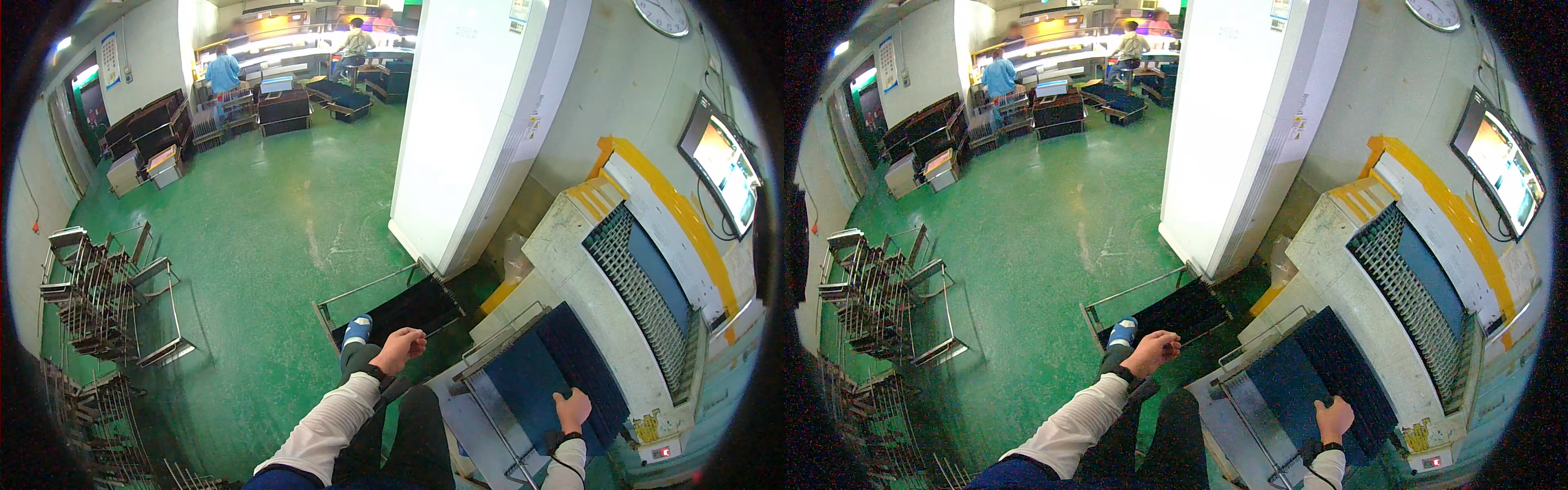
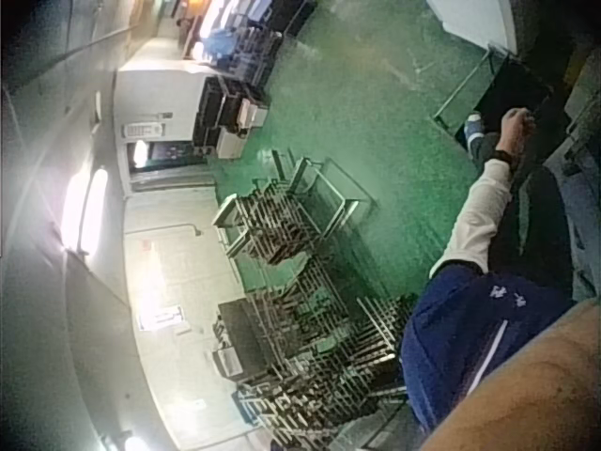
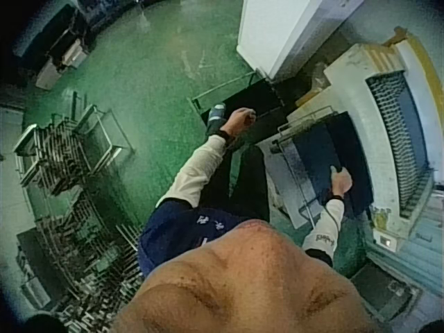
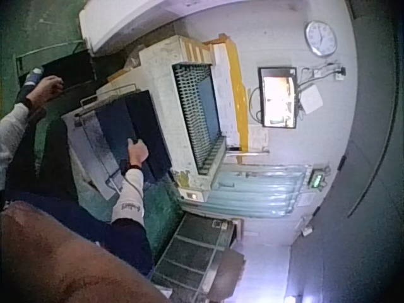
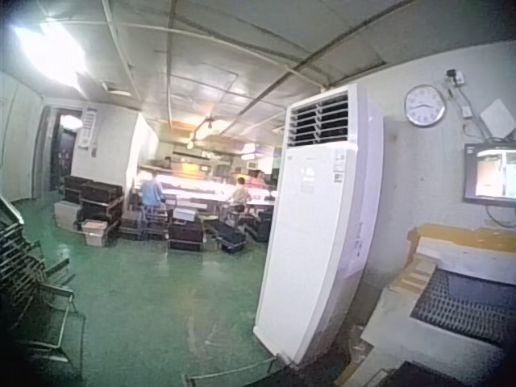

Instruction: Feeding blue rectangular sheets one by one into an industrial processing machine.

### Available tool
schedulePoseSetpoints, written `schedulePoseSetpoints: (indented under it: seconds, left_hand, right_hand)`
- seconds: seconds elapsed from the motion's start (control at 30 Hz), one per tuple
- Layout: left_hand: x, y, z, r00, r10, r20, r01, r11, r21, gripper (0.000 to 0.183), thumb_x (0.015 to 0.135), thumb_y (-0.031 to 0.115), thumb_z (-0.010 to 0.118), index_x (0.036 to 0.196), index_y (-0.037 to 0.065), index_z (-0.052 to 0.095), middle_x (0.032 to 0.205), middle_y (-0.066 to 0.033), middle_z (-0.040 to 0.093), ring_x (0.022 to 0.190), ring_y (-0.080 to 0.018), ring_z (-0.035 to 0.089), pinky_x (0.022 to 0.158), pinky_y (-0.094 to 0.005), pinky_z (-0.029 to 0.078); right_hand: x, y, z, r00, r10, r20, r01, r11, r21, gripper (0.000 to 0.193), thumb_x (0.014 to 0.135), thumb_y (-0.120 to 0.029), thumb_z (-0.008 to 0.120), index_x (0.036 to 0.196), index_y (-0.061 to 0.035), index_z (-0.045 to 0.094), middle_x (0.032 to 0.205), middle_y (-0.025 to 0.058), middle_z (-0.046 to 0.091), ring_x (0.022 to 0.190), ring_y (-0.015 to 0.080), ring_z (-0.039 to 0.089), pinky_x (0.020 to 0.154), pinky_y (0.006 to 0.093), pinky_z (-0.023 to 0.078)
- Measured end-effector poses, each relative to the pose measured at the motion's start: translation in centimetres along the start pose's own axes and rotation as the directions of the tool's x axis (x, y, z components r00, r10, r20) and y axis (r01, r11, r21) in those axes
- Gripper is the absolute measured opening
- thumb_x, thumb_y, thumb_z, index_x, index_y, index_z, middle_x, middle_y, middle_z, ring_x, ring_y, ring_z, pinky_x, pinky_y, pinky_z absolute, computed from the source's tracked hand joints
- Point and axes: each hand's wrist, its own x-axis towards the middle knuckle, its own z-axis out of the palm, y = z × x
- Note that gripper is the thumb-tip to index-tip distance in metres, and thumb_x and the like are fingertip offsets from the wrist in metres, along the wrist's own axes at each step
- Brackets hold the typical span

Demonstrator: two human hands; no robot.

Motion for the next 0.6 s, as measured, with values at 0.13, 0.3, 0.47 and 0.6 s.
schedulePoseSetpoints:
  seconds: [0.13,0.3,0.47,0.6]
  left_hand:
    - [0.05,-0.06,0.01,1.000,0.003,0.001,-0.003,1.000,-0.010,0.016,0.094,0.019,0.060,0.099,0.004,0.059,0.083,-0.0022,0.060,0.074,-0.0141,0.058,0.067,-0.0280,0.049]
    - [0.59,-0.40,-0.64,1.000,-0.013,0.020,0.013,1.000,-0.015,0.018,0.093,0.020,0.062,0.100,0.004,0.059,0.087,-0.0061,0.061,0.079,-0.0190,0.061,0.073,-0.0312,0.052]
    - [0.61,-0.47,-0.60,0.999,0.003,0.033,-0.003,1.000,-0.014,0.015,0.093,0.019,0.059,0.097,0.005,0.059,0.082,-0.0025,0.060,0.074,-0.0148,0.059,0.068,-0.0289,0.049]
    - [0.77,-0.56,-0.55,1.000,-0.001,0.027,0.001,1.000,-0.010,0.016,0.093,0.020,0.060,0.097,0.004,0.060,0.082,-0.0023,0.060,0.074,-0.0149,0.060,0.069,-0.0289,0.050]
  right_hand:
    - [0.04,0.11,0.02,1.000,0.000,0.009,0.000,1.000,-0.001,0.048,0.063,-0.037,0.082,0.092,0.0005,0.071,0.085,0.0211,0.069,0.081,0.0378,0.068,0.074,0.0450,0.053]
    - [0.05,-0.07,-0.19,1.000,0.002,0.018,-0.002,1.000,0.009,0.048,0.063,-0.037,0.082,0.091,0.0004,0.071,0.085,0.0212,0.069,0.081,0.0379,0.068,0.074,0.0454,0.053]
    - [0.14,0.00,0.12,1.000,0.007,0.024,-0.007,1.000,-0.014,0.048,0.064,-0.037,0.082,0.092,-0.0002,0.071,0.086,0.0206,0.070,0.082,0.0374,0.068,0.074,0.0452,0.053]
    - [0.20,0.30,0.39,1.000,0.010,0.019,-0.010,1.000,-0.018,0.050,0.064,-0.038,0.082,0.095,-0.0007,0.071,0.087,0.0197,0.070,0.084,0.0366,0.068,0.075,0.0446,0.053]
